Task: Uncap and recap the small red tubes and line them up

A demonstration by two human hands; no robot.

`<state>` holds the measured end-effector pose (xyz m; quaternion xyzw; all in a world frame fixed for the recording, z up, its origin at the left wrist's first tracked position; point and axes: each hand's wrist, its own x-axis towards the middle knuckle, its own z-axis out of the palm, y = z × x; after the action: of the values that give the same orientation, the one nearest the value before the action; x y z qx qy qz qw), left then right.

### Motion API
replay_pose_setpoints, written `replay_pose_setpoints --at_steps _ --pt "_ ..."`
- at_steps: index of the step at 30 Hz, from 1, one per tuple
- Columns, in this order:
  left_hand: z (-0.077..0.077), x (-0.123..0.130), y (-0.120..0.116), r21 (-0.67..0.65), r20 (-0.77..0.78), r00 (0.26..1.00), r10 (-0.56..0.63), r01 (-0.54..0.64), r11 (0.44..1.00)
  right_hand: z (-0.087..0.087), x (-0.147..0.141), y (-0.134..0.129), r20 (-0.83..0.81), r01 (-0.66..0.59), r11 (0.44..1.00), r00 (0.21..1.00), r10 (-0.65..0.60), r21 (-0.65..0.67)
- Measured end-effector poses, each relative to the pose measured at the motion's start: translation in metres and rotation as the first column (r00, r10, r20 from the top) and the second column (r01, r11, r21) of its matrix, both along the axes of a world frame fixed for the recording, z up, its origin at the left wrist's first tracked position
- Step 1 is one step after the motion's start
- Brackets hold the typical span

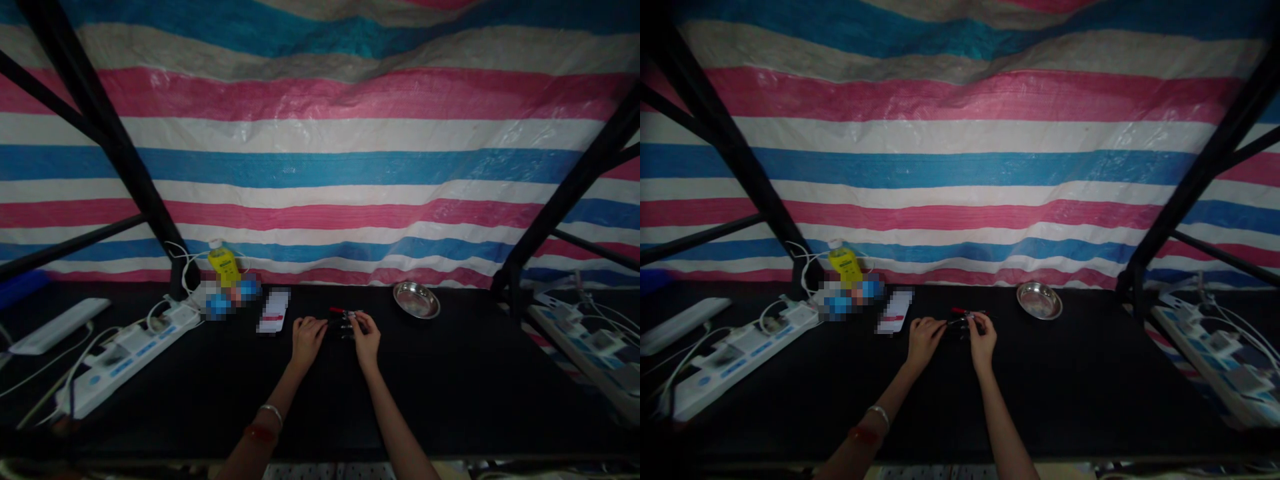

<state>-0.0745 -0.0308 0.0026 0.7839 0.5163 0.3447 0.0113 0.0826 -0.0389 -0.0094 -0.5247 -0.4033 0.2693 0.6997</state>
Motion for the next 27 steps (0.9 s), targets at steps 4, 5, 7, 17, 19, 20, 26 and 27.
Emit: replay_pose_setpoints --at_steps 4,5,7,17,19,20,26,27 --pt "0.002 0.0 0.001 -0.029 -0.01 1.0 -0.025 0.025 0.999 -0.006 0.006 0.005 -0.033 -0.028 1.0 0.999 0.028 0.004" --pt "0.002 0.0 0.002 -0.043 -0.015 0.999 -0.042 0.041 0.998 -0.007 0.007 0.006 -0.035 -0.029 1.0 0.999 0.029 -0.001" --pt "0.003 0.0 0.003 -0.066 -0.021 0.997 -0.074 0.072 0.995 -0.009 0.01 0.007 -0.031 -0.025 1.0 0.999 0.024 -0.016" --pt "0.004 0.0 0.006 -0.122 0.051 0.999 -0.018 0.025 0.992 -0.02 0.018 0.011 0.181 0.071 0.995 0.982 -0.058 -0.065" --pt "0.001 -0.001 0.008 -0.138 0.046 0.999 -0.004 0.011 0.99 -0.019 0.017 0.01 0.228 0.073 0.994 0.972 -0.053 -0.077" --pt "-0.001 -0.001 0.01 -0.146 0.039 0.999 0.005 0.001 0.989 -0.019 0.017 0.009 0.251 0.075 0.994 0.967 -0.052 -0.085" --pt "-0.007 0.0 0.014 -0.149 -0.023 0.999 0.037 -0.04 0.988 -0.02 0.016 0.008 0.349 0.085 0.991 0.936 -0.043 -0.106" --pt "-0.008 0.0 0.014 -0.144 -0.03 0.999 0.037 -0.041 0.989 -0.021 0.016 0.008 0.365 0.09 0.99 0.93 -0.044 -0.108"
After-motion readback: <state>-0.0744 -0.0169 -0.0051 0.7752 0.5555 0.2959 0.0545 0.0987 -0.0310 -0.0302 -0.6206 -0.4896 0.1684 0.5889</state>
